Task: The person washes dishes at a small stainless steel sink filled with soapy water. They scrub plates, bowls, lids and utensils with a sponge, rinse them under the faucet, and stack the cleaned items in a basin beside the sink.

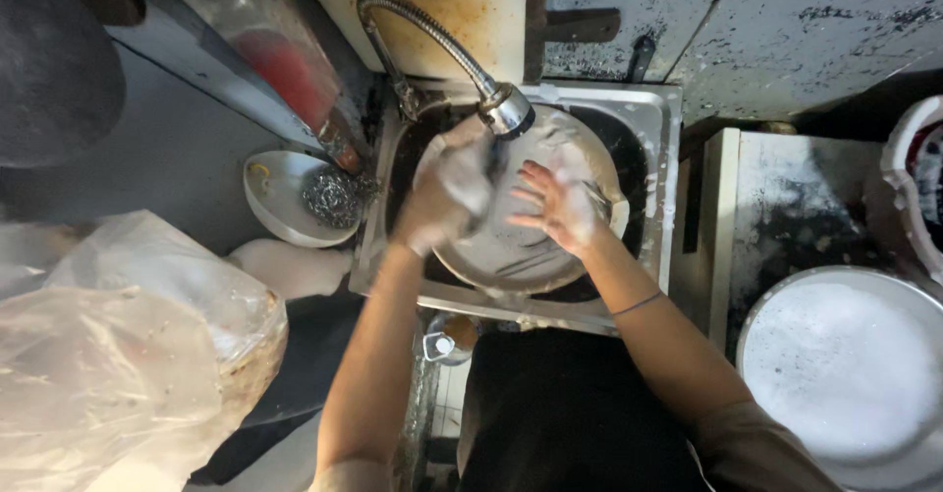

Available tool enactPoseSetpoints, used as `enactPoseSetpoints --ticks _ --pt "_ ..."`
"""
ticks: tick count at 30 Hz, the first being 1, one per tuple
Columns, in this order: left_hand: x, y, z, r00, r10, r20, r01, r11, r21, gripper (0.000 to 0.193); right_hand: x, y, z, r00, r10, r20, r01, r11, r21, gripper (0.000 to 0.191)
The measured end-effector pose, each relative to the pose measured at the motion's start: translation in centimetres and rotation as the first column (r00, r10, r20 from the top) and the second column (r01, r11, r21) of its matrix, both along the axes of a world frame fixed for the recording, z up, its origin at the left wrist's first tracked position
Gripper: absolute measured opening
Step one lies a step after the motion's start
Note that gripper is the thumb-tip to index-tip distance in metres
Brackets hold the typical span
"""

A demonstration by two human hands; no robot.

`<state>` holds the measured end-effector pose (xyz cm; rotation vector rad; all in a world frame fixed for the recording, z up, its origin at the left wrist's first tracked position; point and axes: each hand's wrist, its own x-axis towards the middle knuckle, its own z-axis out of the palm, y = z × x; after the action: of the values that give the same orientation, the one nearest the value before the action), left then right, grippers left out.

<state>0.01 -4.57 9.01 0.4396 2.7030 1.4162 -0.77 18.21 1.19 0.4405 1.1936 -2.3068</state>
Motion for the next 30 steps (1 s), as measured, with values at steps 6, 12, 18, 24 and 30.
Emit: enactPoseSetpoints --ticks 6,12,18,24,30 --pt "2.4 5.4 -2.8 0.919 -0.217 -0.329 0.265 0.958 0.108 0.04 0.0 1.2 0.6 0.987 -0.156 -0.05 0.161 0.978 0.131 0.043" --pt "-3.6 6.5 -9.7 0.96 0.197 -0.198 -0.261 0.886 -0.383 0.043 2.6 0.9 0.4 0.973 0.082 -0.217 0.057 0.822 0.567 0.042" --pt "-2.6 9.1 -12.7 0.978 0.115 -0.174 -0.16 0.95 -0.269 0.035 3.4 2.1 1.8 0.942 -0.08 -0.327 0.216 0.889 0.403 0.044" --pt "-2.5 9.2 -10.4 0.854 -0.103 -0.511 -0.028 0.97 -0.243 0.031 2.5 1.6 2.0 0.903 -0.167 -0.396 0.303 0.9 0.314 0.038" --pt "-2.2 7.8 -8.9 0.98 0.197 -0.043 -0.201 0.938 -0.283 0.028 2.5 2.0 -1.0 0.97 -0.159 -0.186 0.193 0.965 0.18 0.025"
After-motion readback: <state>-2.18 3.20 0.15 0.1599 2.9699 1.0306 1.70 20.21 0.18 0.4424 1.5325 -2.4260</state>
